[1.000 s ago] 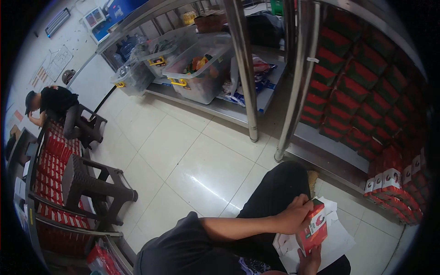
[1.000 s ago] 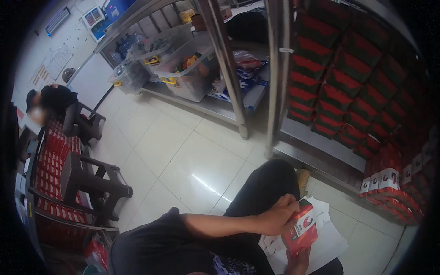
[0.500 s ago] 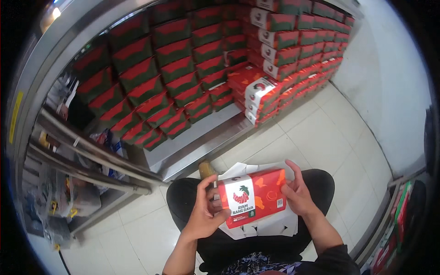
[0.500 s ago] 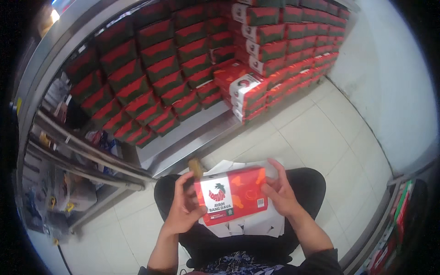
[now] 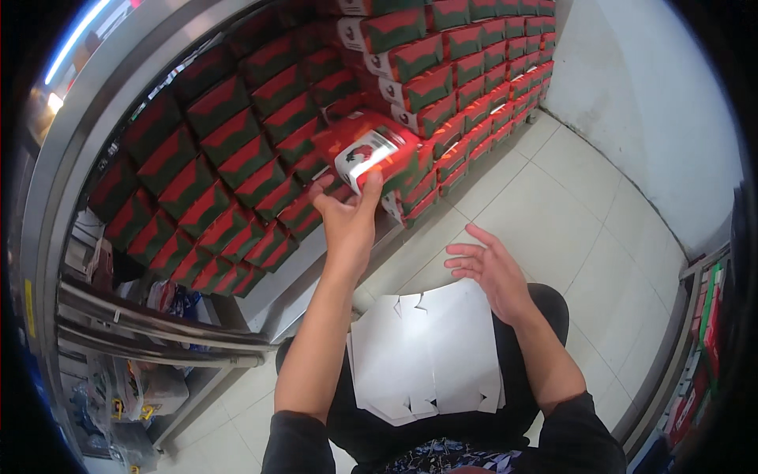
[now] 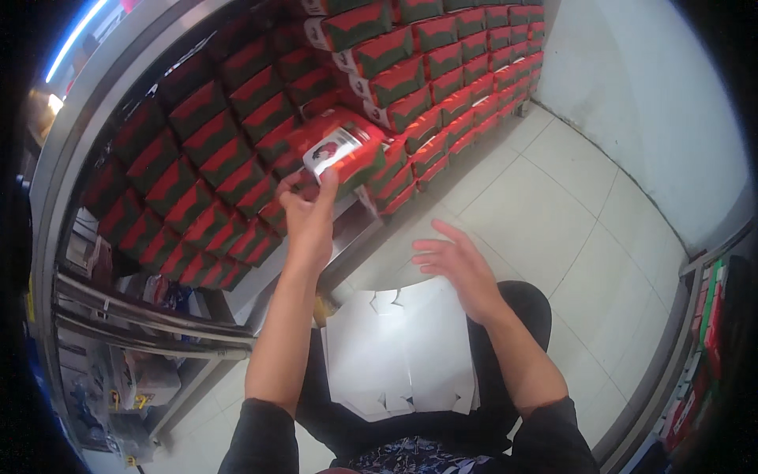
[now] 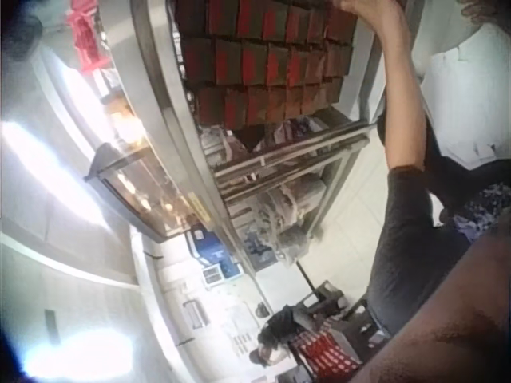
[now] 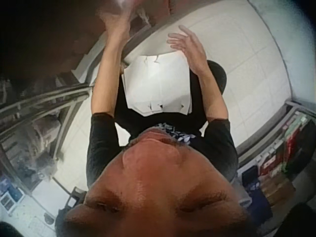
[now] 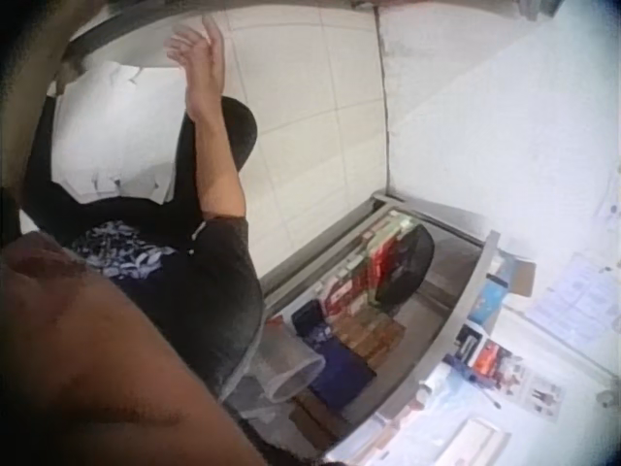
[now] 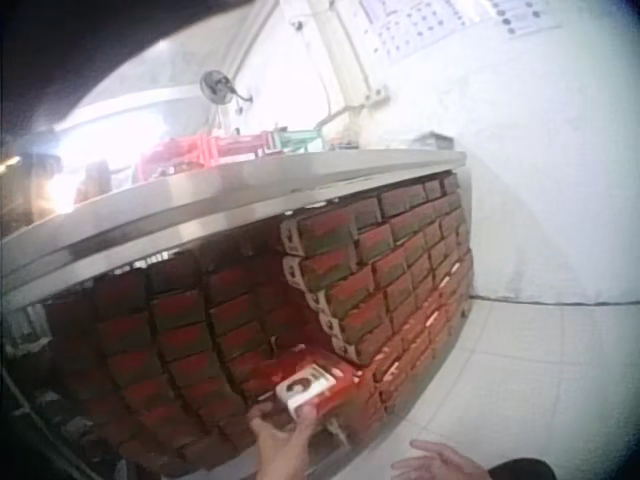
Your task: The person sits on the floor and folds flat white cardboard sheets into small rectangular boxes. They then insert a red and green product package into each box, fold the flaps to close it, and place the finished box onto a nearby metal shelf.
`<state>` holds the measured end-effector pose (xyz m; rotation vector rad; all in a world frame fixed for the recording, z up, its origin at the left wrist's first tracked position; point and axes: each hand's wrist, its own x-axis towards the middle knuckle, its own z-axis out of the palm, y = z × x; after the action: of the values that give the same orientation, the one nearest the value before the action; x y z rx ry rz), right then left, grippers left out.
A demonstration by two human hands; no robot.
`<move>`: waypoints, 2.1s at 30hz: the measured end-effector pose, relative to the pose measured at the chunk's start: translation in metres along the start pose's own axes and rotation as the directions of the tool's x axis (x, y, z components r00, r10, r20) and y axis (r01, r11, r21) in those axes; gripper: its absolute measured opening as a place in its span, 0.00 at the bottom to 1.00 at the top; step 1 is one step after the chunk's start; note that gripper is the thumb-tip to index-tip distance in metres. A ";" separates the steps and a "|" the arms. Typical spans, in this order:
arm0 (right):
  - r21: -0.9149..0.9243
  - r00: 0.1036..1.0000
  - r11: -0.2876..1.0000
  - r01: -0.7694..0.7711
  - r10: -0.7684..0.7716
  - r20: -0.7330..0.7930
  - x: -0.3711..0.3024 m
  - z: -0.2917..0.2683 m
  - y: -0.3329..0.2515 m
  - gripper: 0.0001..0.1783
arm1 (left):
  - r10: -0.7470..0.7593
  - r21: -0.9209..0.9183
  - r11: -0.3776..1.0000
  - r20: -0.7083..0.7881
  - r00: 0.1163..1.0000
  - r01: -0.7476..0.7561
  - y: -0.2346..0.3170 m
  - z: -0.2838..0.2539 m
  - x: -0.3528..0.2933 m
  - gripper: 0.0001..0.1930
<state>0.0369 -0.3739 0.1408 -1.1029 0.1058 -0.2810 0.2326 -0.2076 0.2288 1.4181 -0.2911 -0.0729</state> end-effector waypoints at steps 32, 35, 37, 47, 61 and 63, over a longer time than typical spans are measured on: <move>0.077 0.944 0.993 0.093 -0.063 -0.324 -0.015 -0.022 0.015 0.15 | -0.301 0.520 0.653 0.845 0.442 -0.550 -0.087 -0.050 -0.210 0.42; 0.082 0.921 0.993 0.088 -0.050 -0.386 -0.016 -0.026 0.013 0.14 | -0.478 0.548 0.511 0.822 0.310 -0.663 -0.092 -0.063 -0.256 0.60; 0.066 0.921 0.995 0.078 -0.046 -0.388 -0.016 -0.023 0.019 0.14 | -0.524 0.585 0.488 0.790 0.318 -0.648 -0.084 -0.062 -0.254 0.62; 0.058 0.899 0.994 0.095 -0.061 -0.433 -0.015 -0.024 0.020 0.14 | -0.463 0.538 0.372 0.814 0.351 -0.757 -0.088 -0.053 -0.261 0.51; -0.002 0.904 0.990 0.144 -0.133 -0.408 -0.017 -0.026 0.021 0.14 | -0.410 0.594 0.576 0.804 0.430 -0.562 -0.113 -0.041 -0.264 0.68; -0.038 0.899 0.986 0.163 -0.164 -0.405 -0.018 -0.027 0.023 0.14 | -0.425 0.608 0.540 0.794 0.435 -0.582 -0.112 -0.038 -0.261 0.69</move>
<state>0.0176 -0.3829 0.1070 -1.0448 0.3867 -0.6629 0.0042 -0.1306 0.0741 2.2617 -1.5577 -0.7496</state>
